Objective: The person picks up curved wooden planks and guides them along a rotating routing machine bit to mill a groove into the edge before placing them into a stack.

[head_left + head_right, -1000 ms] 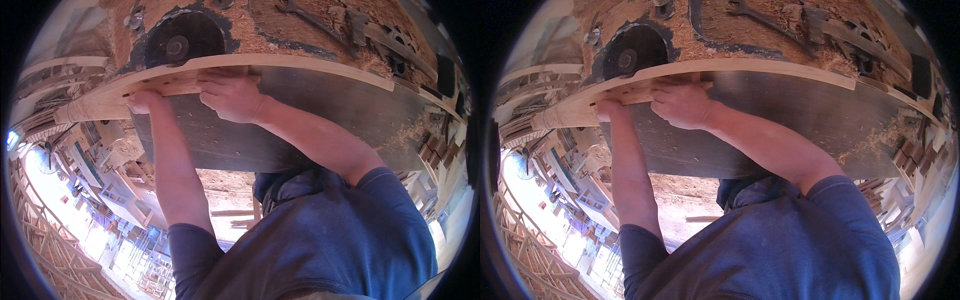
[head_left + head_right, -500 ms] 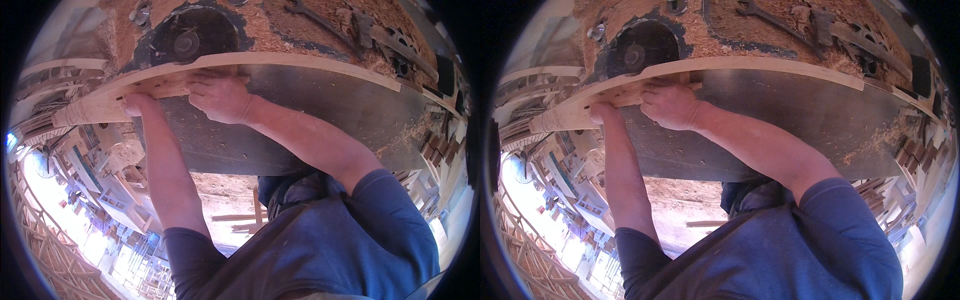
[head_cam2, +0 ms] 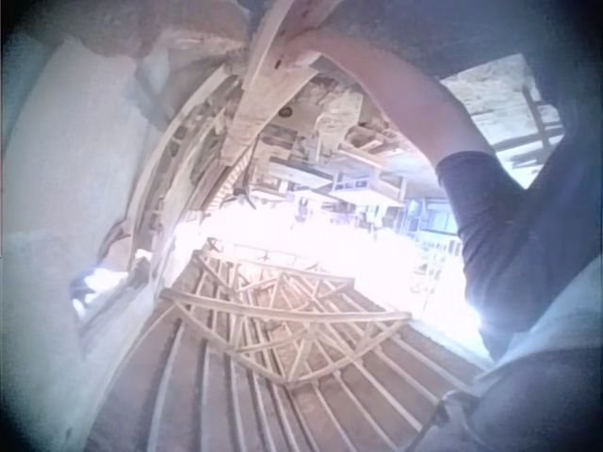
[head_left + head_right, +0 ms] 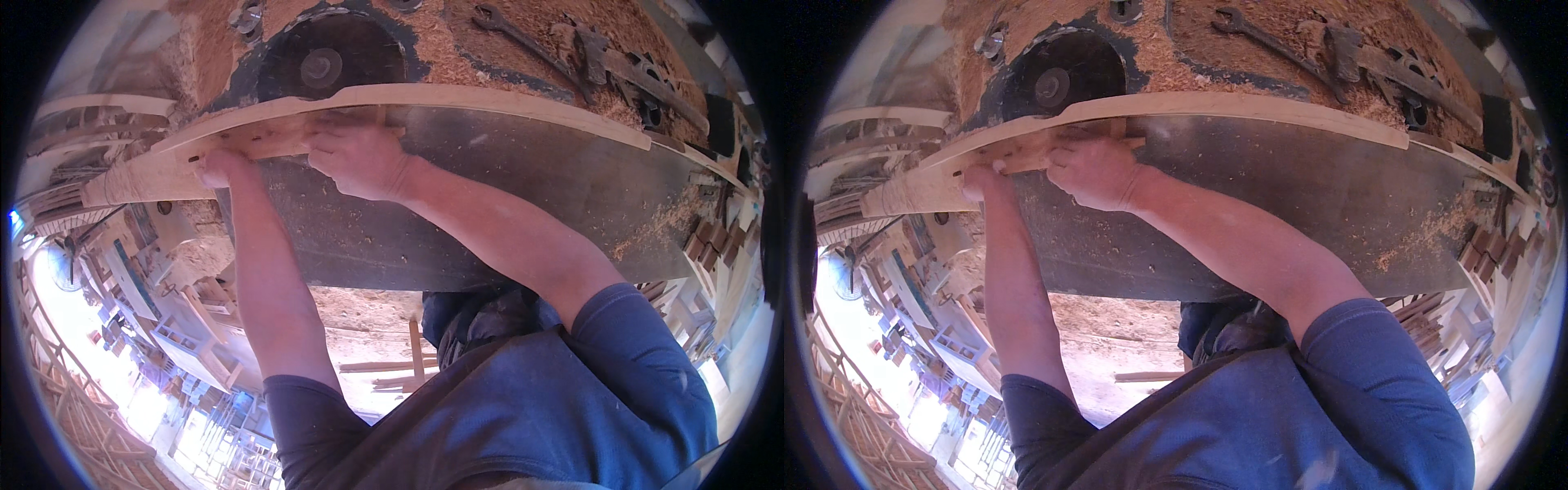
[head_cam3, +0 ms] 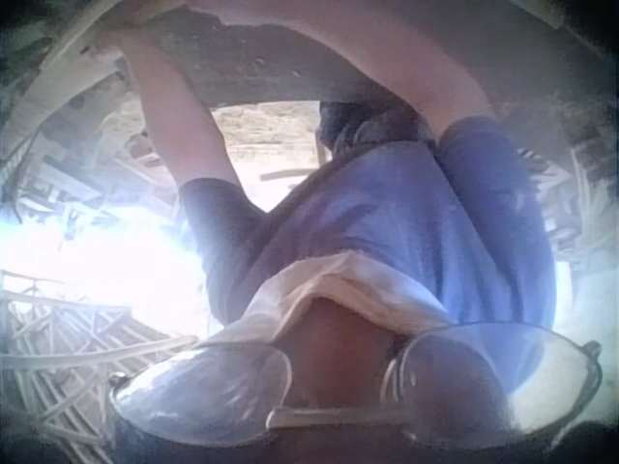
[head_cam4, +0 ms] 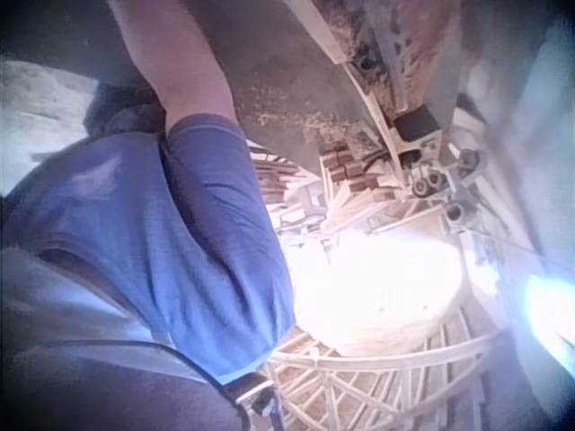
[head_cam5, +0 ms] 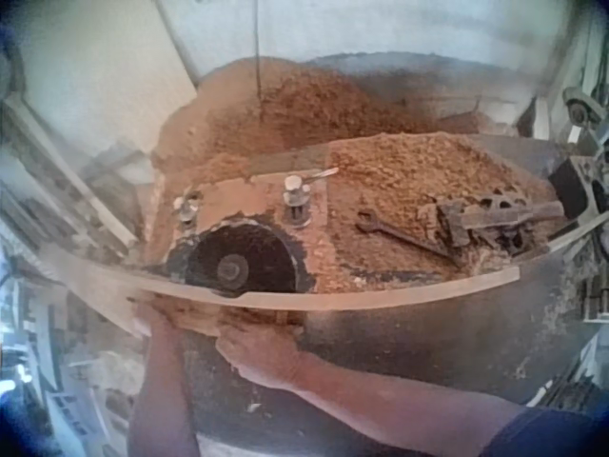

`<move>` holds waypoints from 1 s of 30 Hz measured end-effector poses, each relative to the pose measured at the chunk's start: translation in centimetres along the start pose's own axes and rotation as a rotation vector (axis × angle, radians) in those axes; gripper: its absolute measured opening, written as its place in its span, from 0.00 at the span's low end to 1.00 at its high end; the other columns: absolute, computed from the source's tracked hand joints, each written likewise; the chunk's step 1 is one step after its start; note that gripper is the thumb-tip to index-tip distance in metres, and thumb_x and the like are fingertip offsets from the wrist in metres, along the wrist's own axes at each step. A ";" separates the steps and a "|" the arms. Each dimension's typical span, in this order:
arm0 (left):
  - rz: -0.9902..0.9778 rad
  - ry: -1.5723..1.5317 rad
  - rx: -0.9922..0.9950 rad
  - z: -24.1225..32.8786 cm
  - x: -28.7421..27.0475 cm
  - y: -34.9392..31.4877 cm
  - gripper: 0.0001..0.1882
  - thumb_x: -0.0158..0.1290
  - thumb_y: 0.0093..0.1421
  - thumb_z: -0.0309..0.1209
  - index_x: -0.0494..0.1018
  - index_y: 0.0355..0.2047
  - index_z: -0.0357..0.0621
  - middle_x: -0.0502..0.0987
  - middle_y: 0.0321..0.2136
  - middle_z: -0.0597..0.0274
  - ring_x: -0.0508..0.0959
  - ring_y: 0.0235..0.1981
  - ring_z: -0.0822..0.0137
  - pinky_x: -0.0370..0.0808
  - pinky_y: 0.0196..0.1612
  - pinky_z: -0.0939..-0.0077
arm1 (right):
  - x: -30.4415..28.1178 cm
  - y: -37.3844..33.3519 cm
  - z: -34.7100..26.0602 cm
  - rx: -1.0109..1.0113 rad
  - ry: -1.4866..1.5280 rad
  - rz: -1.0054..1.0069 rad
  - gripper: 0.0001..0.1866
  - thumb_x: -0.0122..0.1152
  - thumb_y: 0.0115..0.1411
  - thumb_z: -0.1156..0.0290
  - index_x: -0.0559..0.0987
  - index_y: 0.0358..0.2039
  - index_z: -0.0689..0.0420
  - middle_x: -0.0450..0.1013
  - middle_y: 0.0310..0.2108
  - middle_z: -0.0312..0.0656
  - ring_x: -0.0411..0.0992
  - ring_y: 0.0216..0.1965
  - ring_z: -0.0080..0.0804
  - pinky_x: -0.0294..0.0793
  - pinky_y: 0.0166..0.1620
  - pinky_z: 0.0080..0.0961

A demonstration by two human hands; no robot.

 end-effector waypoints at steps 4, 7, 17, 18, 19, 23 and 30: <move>-0.121 0.057 -0.096 6.1 -1.6 -2.0 0.17 0.44 0.62 0.25 0.74 0.48 0.32 0.79 0.44 0.41 0.81 0.39 0.50 0.81 0.37 0.57 | -0.3 -0.6 1.5 0.031 -0.055 -0.008 0.07 0.63 0.43 0.73 0.79 0.26 0.56 0.79 0.39 0.38 0.77 0.51 0.37 0.78 0.54 0.31; 0.193 -1.122 -0.558 6.5 -4.6 -6.7 0.17 0.44 0.62 0.24 0.74 0.48 0.32 0.79 0.44 0.40 0.81 0.38 0.51 0.82 0.36 0.57 | 0.0 -0.8 1.6 0.044 -0.059 -0.010 0.08 0.63 0.43 0.73 0.80 0.28 0.56 0.79 0.41 0.37 0.77 0.51 0.37 0.78 0.54 0.32; 0.292 -0.966 -0.358 0.3 -2.7 -2.0 0.15 0.44 0.64 0.23 0.68 0.49 0.29 0.76 0.46 0.37 0.81 0.42 0.46 0.84 0.42 0.52 | 0.0 0.6 -0.7 -0.022 -0.115 0.027 0.08 0.62 0.48 0.73 0.82 0.32 0.55 0.78 0.37 0.36 0.78 0.44 0.35 0.80 0.45 0.33; 0.283 -0.948 -0.359 -0.3 -1.6 -1.8 0.16 0.45 0.64 0.24 0.68 0.50 0.29 0.75 0.47 0.36 0.80 0.42 0.45 0.83 0.43 0.52 | 0.5 0.4 -0.5 -0.014 -0.117 0.003 0.09 0.62 0.48 0.74 0.82 0.32 0.55 0.78 0.37 0.36 0.78 0.44 0.35 0.80 0.45 0.33; 0.250 -0.945 -0.342 2.0 -1.5 -2.4 0.17 0.45 0.64 0.24 0.67 0.52 0.28 0.75 0.47 0.36 0.80 0.43 0.45 0.83 0.44 0.52 | 0.5 -0.1 0.4 0.016 -0.110 -0.016 0.09 0.62 0.48 0.74 0.82 0.32 0.55 0.78 0.37 0.36 0.78 0.44 0.35 0.80 0.45 0.35; 0.112 -0.826 -0.375 2.3 -1.5 -1.2 0.28 0.54 0.59 0.27 0.61 0.58 0.28 0.72 0.50 0.33 0.79 0.47 0.45 0.82 0.49 0.56 | 1.0 -0.1 -0.2 0.060 -0.039 -0.046 0.11 0.62 0.47 0.76 0.82 0.33 0.56 0.78 0.37 0.37 0.77 0.48 0.36 0.79 0.49 0.38; -0.116 -0.571 -0.502 8.0 -10.9 -8.4 0.47 0.63 0.47 0.24 0.51 0.65 0.29 0.67 0.56 0.36 0.77 0.51 0.47 0.81 0.49 0.62 | 2.5 -2.7 -4.7 0.140 -0.106 0.013 0.15 0.65 0.43 0.80 0.81 0.35 0.56 0.79 0.44 0.39 0.74 0.55 0.39 0.73 0.61 0.39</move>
Point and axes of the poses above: each hand's wrist, its own y-axis towards the middle knuckle, its own x-axis out of the palm, z = x × y, the point moved 9 cm from there along y, towards the middle knuckle
